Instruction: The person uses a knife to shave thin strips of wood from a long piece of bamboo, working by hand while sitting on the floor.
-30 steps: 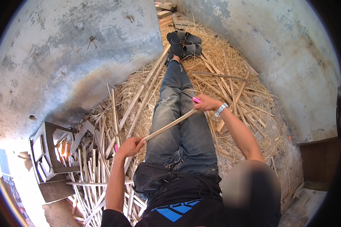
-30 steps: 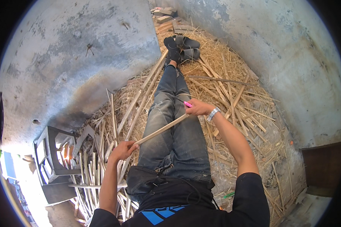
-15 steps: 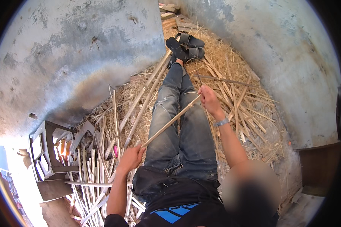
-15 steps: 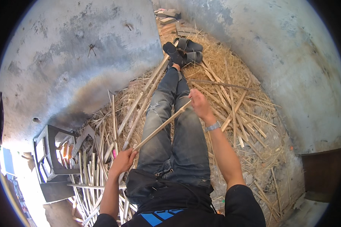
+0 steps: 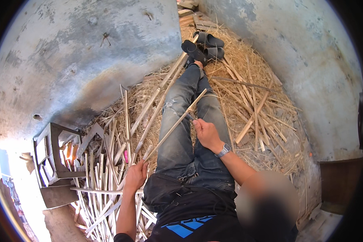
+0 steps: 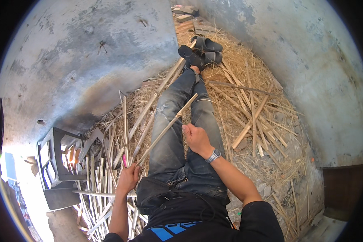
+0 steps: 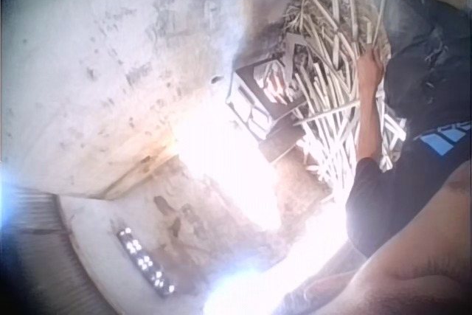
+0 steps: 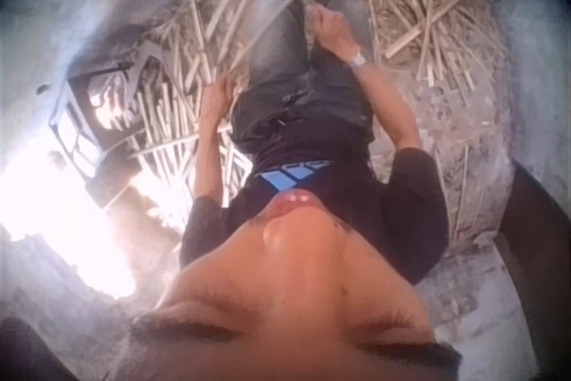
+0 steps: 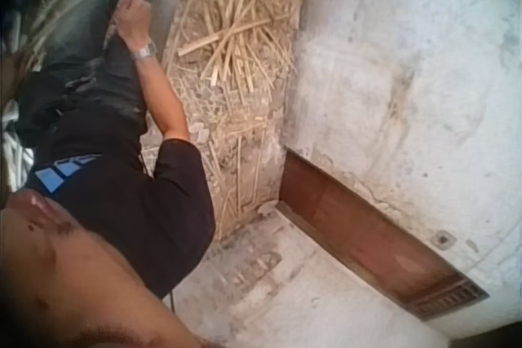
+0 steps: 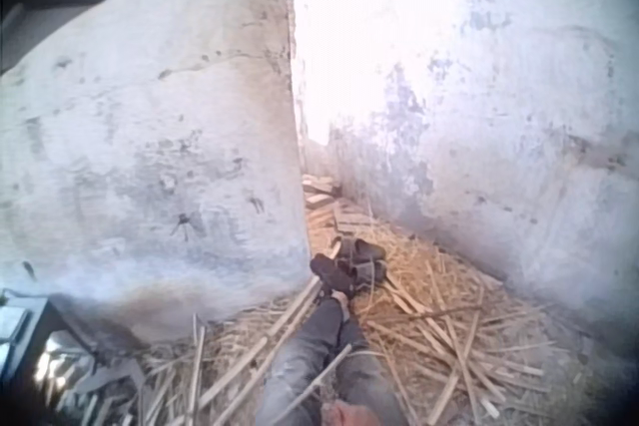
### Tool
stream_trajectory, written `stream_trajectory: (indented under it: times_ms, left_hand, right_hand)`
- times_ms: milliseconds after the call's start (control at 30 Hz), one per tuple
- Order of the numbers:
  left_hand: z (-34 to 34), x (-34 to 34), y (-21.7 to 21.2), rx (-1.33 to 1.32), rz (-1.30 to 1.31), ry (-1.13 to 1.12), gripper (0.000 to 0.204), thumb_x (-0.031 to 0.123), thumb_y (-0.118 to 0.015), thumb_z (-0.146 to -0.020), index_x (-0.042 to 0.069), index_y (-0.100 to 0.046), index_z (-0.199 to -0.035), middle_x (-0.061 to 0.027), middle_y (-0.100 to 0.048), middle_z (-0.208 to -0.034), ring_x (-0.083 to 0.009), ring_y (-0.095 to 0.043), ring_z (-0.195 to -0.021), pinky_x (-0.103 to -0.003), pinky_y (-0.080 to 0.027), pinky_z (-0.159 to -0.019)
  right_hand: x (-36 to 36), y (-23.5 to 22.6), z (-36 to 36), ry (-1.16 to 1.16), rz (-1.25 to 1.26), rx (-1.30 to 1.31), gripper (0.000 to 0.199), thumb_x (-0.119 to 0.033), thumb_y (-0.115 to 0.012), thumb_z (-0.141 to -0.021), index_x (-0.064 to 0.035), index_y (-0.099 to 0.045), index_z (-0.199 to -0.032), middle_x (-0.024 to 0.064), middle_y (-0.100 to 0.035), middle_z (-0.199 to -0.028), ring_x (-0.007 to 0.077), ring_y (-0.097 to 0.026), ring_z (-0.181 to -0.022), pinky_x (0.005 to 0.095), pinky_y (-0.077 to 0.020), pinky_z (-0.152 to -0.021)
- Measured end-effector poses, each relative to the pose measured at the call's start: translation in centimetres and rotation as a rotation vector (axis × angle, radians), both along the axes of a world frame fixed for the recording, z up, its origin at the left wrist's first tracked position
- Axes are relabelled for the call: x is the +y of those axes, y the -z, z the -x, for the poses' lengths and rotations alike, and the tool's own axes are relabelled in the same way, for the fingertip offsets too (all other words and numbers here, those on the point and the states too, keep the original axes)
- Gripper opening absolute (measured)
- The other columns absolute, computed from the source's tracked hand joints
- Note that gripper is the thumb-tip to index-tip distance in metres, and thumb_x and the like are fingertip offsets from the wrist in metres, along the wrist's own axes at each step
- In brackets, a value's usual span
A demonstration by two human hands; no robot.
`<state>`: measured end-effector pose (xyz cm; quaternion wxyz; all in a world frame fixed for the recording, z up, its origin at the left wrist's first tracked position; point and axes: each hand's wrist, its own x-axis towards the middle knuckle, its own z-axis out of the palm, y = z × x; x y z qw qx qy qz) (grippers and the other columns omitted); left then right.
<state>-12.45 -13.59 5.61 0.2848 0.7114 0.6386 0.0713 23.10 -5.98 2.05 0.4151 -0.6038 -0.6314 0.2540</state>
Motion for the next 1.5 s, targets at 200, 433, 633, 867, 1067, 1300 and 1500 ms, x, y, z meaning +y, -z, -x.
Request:
stream_trajectory:
  times_ms: [200,433,633,867,1067,1300,1500]
  left_hand:
    - [0.6,-0.3,0.2,-0.058,0.008,-0.007,0.025,0.028,-0.058,-0.106,0.005,-0.065,-0.107,-0.0297,-0.064,-0.071,-0.0528,-0.064,-0.073,-0.059,-0.048,-0.064]
    - [0.3,0.3,0.0,-0.063,0.019,0.011,0.026,0.028,-0.059,-0.106,0.004,-0.065,-0.105,-0.0292,-0.064,-0.072,-0.0528,-0.064,-0.073,-0.06,-0.048,-0.065]
    - [0.0,0.3,1.0,0.049,-0.035,0.036,0.026,0.03,-0.06,-0.105,0.005,-0.063,-0.104,-0.0279,-0.066,-0.075,-0.0509,-0.066,-0.074,-0.06,-0.05,-0.065]
    - [0.2,2.4,0.9,0.203,-0.011,0.061,0.026,0.035,-0.056,-0.106,0.009,-0.06,-0.107,-0.0228,-0.07,-0.08,-0.049,-0.068,-0.076,-0.059,-0.053,-0.066]
    - [0.2,3.3,1.0,0.204,-0.031,0.094,0.025,0.034,-0.057,-0.105,0.01,-0.061,-0.107,-0.0228,-0.07,-0.079,-0.0489,-0.068,-0.078,-0.059,-0.053,-0.067]
    - [0.1,2.0,2.4,0.141,-0.088,0.074,0.02,0.029,-0.058,-0.104,0.01,-0.062,-0.107,-0.0236,-0.069,-0.077,-0.0488,-0.068,-0.073,-0.06,-0.052,-0.067]
    - [-1.3,1.5,1.1,0.185,-0.073,0.062,0.019,0.027,-0.058,-0.104,0.009,-0.061,-0.108,-0.024,-0.07,-0.077,-0.0484,-0.068,-0.073,-0.06,-0.052,-0.067]
  right_hand:
    - [0.5,0.0,0.6,0.038,-0.03,0.134,0.044,-0.034,-0.053,-0.109,-0.0017,-0.056,-0.08,0.0238,-0.057,-0.065,0.0461,-0.059,-0.062,0.051,-0.0424,-0.055]
    - [2.2,0.2,0.7,0.092,0.001,0.027,0.041,-0.03,-0.053,-0.11,-0.0004,-0.058,-0.081,0.0239,-0.057,-0.066,0.0434,-0.059,-0.059,0.0474,-0.0421,-0.053]
    - [2.9,1.6,1.2,0.13,-0.02,-0.046,0.043,-0.032,-0.052,-0.11,-0.0008,-0.059,-0.081,0.0265,-0.059,-0.067,0.0495,-0.06,-0.063,0.0552,-0.0452,-0.056]
    - [4.1,3.3,1.7,0.084,0.034,0.133,0.051,-0.035,-0.046,-0.112,0.0026,-0.056,-0.079,0.0235,-0.054,-0.063,0.0396,-0.056,-0.058,0.0481,-0.0443,-0.057]
    - [4.8,5.7,0.3,0.032,0.116,0.2,0.06,-0.042,-0.042,-0.114,-0.0002,-0.051,-0.071,0.0087,-0.049,-0.056,0.0217,-0.048,-0.05,0.04,-0.0405,-0.053]
    - [3.9,2.8,-1.9,-0.115,0.472,0.571,0.062,-0.048,-0.043,-0.112,-0.0048,-0.057,-0.07,0.0009,-0.049,-0.056,0.0146,-0.049,-0.051,0.0347,-0.0399,-0.053]
    - [2.4,1.6,-1.6,0.106,0.211,0.629,0.056,-0.048,-0.051,-0.109,-0.0043,-0.059,-0.076,0.0015,-0.05,-0.058,0.0124,-0.048,-0.054,0.0325,-0.0396,-0.055]
